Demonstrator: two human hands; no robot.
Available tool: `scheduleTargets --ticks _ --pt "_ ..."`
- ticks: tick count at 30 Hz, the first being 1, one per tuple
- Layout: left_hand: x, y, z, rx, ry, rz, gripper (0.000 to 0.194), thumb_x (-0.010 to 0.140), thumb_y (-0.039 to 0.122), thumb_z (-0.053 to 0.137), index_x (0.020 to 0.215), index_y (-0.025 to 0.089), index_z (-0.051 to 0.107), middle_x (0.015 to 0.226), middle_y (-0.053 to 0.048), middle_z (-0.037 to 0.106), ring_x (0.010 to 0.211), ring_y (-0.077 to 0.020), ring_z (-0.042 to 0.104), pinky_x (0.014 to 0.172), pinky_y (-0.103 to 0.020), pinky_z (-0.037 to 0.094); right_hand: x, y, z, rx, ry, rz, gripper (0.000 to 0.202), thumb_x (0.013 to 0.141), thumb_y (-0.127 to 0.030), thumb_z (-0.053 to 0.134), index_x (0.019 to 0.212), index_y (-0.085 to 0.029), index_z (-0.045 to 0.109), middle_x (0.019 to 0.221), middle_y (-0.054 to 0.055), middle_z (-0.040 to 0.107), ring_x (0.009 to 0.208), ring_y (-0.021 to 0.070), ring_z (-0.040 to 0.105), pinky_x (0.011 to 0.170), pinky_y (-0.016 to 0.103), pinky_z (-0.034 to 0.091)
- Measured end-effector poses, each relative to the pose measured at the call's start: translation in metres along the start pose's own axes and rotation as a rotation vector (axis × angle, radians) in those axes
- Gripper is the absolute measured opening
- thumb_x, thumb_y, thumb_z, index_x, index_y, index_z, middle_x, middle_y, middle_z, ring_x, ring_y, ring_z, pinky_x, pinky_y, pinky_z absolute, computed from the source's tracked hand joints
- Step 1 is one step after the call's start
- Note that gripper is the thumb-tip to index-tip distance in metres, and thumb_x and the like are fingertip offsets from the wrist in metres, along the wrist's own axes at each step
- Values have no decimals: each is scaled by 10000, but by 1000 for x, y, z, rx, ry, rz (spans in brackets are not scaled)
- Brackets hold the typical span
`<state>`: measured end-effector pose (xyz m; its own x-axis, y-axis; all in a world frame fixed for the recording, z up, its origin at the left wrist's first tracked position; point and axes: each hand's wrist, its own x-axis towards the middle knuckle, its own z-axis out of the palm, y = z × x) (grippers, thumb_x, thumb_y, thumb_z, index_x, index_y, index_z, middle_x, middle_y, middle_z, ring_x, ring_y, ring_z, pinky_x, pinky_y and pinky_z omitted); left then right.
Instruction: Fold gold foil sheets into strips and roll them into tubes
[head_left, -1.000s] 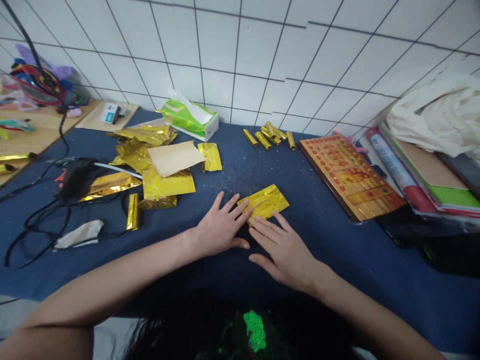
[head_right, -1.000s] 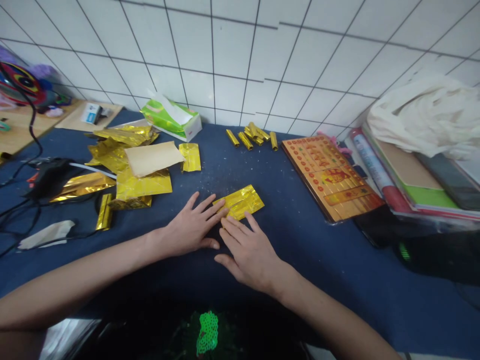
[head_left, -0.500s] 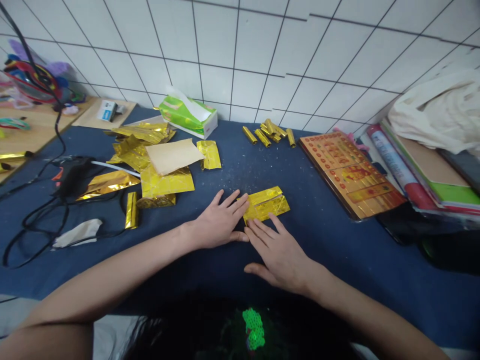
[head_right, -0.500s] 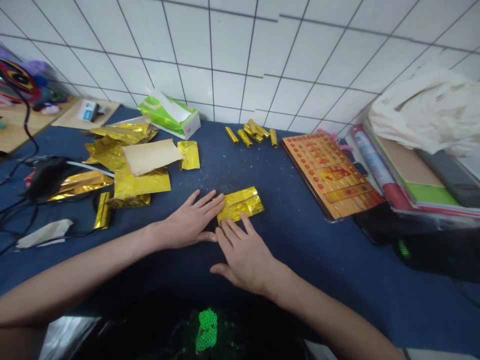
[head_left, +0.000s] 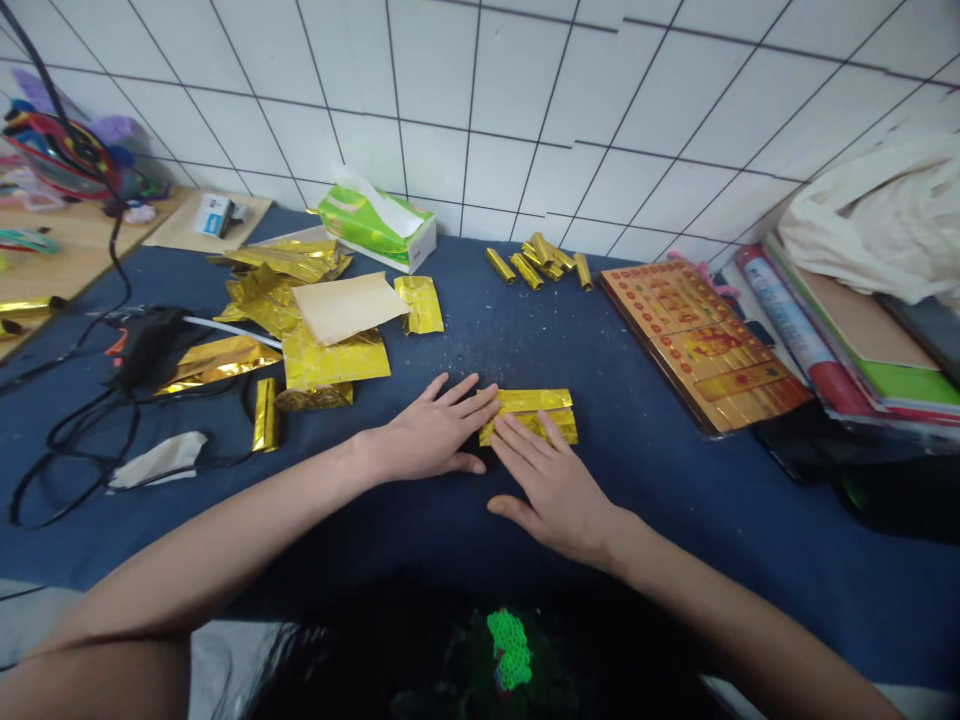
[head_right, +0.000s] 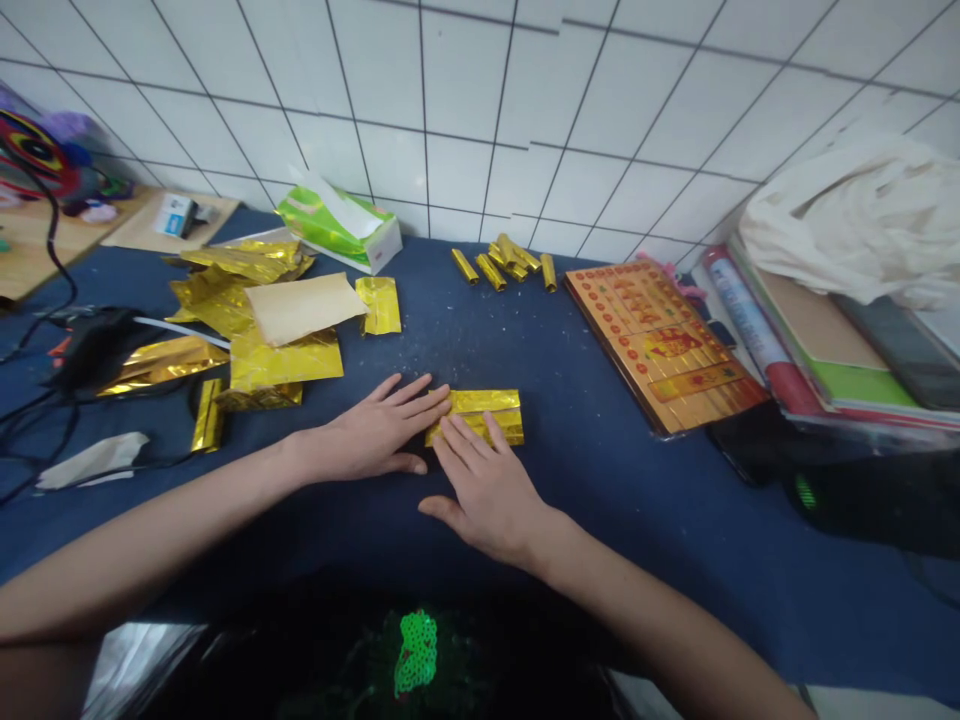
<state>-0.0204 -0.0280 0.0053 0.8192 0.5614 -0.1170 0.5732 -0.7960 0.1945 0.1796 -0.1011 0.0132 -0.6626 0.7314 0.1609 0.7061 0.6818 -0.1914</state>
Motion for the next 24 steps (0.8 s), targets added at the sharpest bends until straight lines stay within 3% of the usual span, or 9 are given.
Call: scheduleTargets --ticks 4,9,17,21,24 --pt "-2 7 4 76 26 -24 815 789 647 374 1409 147 205 1484 -123 176 1369 -308 101 1067 -533 112 1 -2 4 -114 -108 1 609 861 -516 396 1251 -57 484 1318 178 476 1279 292 359 1071 557 186" --pt "-2 11 5 101 61 -38 851 780 691 301 1402 116 223 1481 -148 171 1367 -313 112 1066 -530 120 -2 -10 2 -160 -140 16 635 842 -537 418 1226 -37 505 1304 194 485 1258 303 385 1067 553 192" --pt "5 10 6 133 163 -72 444 929 355 274 1307 169 416 1414 -79 370 1346 -267 211 1061 -531 152 -3 -15 -4 -73 -164 -18 656 834 -569 402 1269 -83 466 1298 200 491 1238 329 404 1041 584 193" --pt "8 9 6 203 241 -78 389 882 263 420 1267 218 462 1416 -118 339 1334 -301 219 1041 -520 186 -4 -21 -10 63 -175 -88 664 818 -603 395 1243 -103 495 1296 205 491 1245 317 401 1048 567 189" --pt "9 11 2 226 286 -75 410 861 216 455 1270 240 448 1297 -136 437 1228 -290 366 984 -467 278 -3 -15 -16 189 -132 -108 551 853 -549 384 1193 -144 540 1251 144 553 1203 242 467 1071 511 196"
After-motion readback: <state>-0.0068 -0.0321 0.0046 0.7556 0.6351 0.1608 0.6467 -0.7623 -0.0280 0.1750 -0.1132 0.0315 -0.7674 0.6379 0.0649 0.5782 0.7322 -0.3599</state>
